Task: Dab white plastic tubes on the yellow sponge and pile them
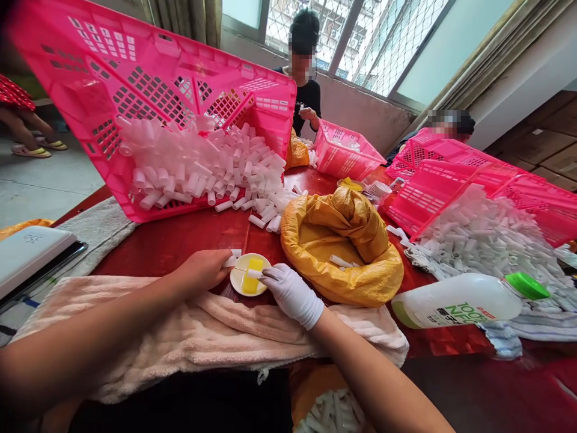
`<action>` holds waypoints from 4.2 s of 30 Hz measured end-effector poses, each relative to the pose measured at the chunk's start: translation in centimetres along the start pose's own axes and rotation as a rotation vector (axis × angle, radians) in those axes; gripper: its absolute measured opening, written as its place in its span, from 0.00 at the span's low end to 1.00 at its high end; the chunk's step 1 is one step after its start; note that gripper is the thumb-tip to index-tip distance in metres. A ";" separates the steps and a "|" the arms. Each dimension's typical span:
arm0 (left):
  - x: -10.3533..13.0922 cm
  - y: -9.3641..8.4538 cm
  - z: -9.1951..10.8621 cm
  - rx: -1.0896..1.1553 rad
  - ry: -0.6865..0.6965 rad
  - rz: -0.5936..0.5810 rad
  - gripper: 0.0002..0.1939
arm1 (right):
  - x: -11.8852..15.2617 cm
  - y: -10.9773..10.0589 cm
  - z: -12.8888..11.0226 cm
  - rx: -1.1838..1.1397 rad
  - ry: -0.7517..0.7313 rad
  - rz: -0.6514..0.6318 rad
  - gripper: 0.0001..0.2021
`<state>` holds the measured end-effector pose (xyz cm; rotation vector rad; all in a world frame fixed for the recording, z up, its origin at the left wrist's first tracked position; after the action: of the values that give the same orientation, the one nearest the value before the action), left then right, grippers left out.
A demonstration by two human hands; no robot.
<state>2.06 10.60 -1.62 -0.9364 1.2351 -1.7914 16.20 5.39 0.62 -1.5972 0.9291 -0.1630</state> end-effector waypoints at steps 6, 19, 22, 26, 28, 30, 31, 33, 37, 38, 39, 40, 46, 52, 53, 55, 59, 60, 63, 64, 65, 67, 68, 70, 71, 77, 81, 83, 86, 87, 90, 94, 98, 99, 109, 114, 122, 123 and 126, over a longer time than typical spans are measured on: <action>-0.1 0.2 -0.1 -0.029 0.009 0.005 0.13 | 0.4 -0.1 0.2 0.102 0.102 0.015 0.14; -0.1 0.1 -0.2 -0.019 0.009 -0.002 0.13 | 2.0 0.7 -1.6 0.120 0.084 0.005 0.16; -0.1 0.0 -0.1 -0.018 0.022 -0.006 0.13 | 1.8 1.2 -2.4 0.206 0.007 -0.031 0.15; -0.2 0.0 -0.1 -0.035 0.009 -0.018 0.14 | 1.9 0.7 -4.0 0.177 -0.095 -0.006 0.16; -0.2 -0.1 -0.1 -0.035 0.015 -0.010 0.14 | 2.1 0.3 -3.7 0.146 -0.043 0.027 0.16; -0.2 0.0 -0.1 -0.028 0.029 -0.002 0.14 | 2.4 0.2 -2.8 0.105 0.050 0.044 0.16; -0.2 0.0 -0.1 -0.025 0.035 -0.002 0.14 | 2.6 0.3 -2.5 0.087 0.083 0.050 0.16; -0.2 0.0 -0.1 -0.022 0.048 -0.004 0.15 | 2.8 0.7 -2.2 0.076 0.093 0.059 0.15; -0.2 0.0 0.2 -0.040 0.071 -0.022 0.14 | 2.5 0.9 -2.3 0.149 0.034 0.108 0.14; -0.2 0.0 0.3 -0.047 0.076 -0.028 0.13 | 2.4 0.7 -2.4 0.151 0.018 0.127 0.14; -0.2 0.0 0.4 -0.051 0.080 -0.034 0.13 | 2.3 0.6 -2.4 0.138 0.000 0.147 0.14; -0.2 0.0 0.4 -0.052 0.083 -0.038 0.12 | 2.2 0.3 -2.5 0.113 -0.015 0.168 0.14; 0.5 -1.4 1.2 -0.032 0.183 0.162 0.12 | 2.3 -2.3 0.1 -0.358 0.220 0.509 0.11; 1.7 -1.6 2.2 0.163 0.275 0.206 0.17 | 1.3 -1.9 1.2 -0.818 0.445 0.610 0.10; 1.8 -1.5 2.2 0.171 0.276 0.201 0.16 | 1.0 -2.1 0.8 -0.809 0.435 0.599 0.10; 1.9 -1.4 2.3 0.181 0.287 0.181 0.14 | 0.4 -2.6 0.1 -0.803 0.411 0.559 0.10; 1.9 -1.6 2.3 0.239 0.287 0.137 0.12 | 0.7 -2.9 1.1 -0.989 0.533 0.597 0.11; 1.9 -1.7 2.3 0.256 0.281 0.128 0.12 | 1.0 -2.8 1.7 -1.035 0.603 0.612 0.12; 2.0 -1.9 2.5 0.292 0.297 0.111 0.11 | 1.3 -2.1 2.6 -1.065 0.755 0.569 0.14; 2.1 -1.9 2.6 0.299 0.305 0.106 0.10 | 1.2 -2.0 2.6 -1.051 0.764 0.546 0.13; 2.1 -1.9 2.7 0.302 0.313 0.101 0.10 | 1.1 -2.1 2.5 -1.037 0.758 0.536 0.13; 2.1 -1.7 2.9 0.290 0.321 0.095 0.10 | 0.9 -2.3 2.4 -1.009 0.731 0.536 0.13; 2.0 -1.6 3.0 0.276 0.321 0.094 0.10 | 0.8 -2.5 2.4 -0.994 0.721 0.533 0.13; 2.0 -1.4 3.1 0.249 0.321 0.082 0.11 | 0.8 -2.6 2.5 -0.982 0.715 0.526 0.13; 2.0 -1.3 3.2 0.241 0.322 0.075 0.10 | 0.9 -2.5 2.6 -0.995 0.727 0.513 0.14; 2.1 -1.7 3.5 0.105 0.338 0.169 0.12 | 1.5 -1.0 3.3 -1.049 0.862 0.410 0.19; 2.2 -1.2 4.1 0.012 0.314 0.166 0.14 | -0.6 -2.0 0.8 -0.829 0.646 0.403 0.13; 2.3 -0.9 4.7 -0.026 0.288 0.157 0.14 | -1.7 -2.2 0.2 -0.876 0.629 0.447 0.11; 2.5 -1.0 5.4 -0.076 0.237 0.166 0.13 | -2.3 -1.8 1.5 -1.221 0.802 0.711 0.15; 2.5 -1.1 5.5 -0.079 0.214 0.165 0.13 | -2.6 -1.4 1.9 -1.350 0.850 0.789 0.16; 2.2 -1.3 5.2 -0.019 0.143 0.136 0.14 | -4.5 -0.7 2.0 -1.581 0.851 0.814 0.19; 2.4 -0.9 5.7 0.204 0.203 0.021 0.13 | -6.2 -0.5 0.5 -1.561 0.718 0.616 0.19; 4.3 0.0 8.1 0.424 0.412 -0.174 0.10 | -3.4 -2.2 -2.1 -1.418 0.743 0.599 0.20; 4.8 0.0 8.6 0.431 0.474 -0.206 0.11 | -1.4 -3.3 -2.7 -1.328 0.805 0.641 0.19; -2.7 -3.1 -0.1 -0.143 0.090 -0.124 0.15 | 33.3 -7.2 -2.3 -0.276 1.582 0.863 0.22; -4.4 -2.1 -0.1 -0.231 0.027 -0.290 0.14 | 23.9 -7.3 0.4 -0.019 1.072 0.555 0.15; -1.4 -1.6 0.2 -0.135 0.053 -0.252 0.13 | 3.0 -2.2 1.2 0.226 0.359 -0.199 0.09; -1.0 -1.1 0.3 -0.121 0.070 -0.261 0.13 | 2.6 -2.1 1.2 0.217 0.377 -0.199 0.07; -0.7 -0.1 0.4 -0.061 0.060 -0.226 0.14 | 3.4 -3.2 1.9 0.032 0.551 0.004 0.07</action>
<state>2.72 11.08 -1.50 -1.1007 1.2685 -1.9790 21.02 4.56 1.67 -1.5460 1.3398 -0.6355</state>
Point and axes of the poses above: each hand's wrist, its own x-axis away from the middle knuckle, its own y-axis out of the palm, z = x × y, the point moved 9 cm from there along -x, towards the middle knuckle, and after that the axes turned 1 degree about x, right-handed, at the moved point
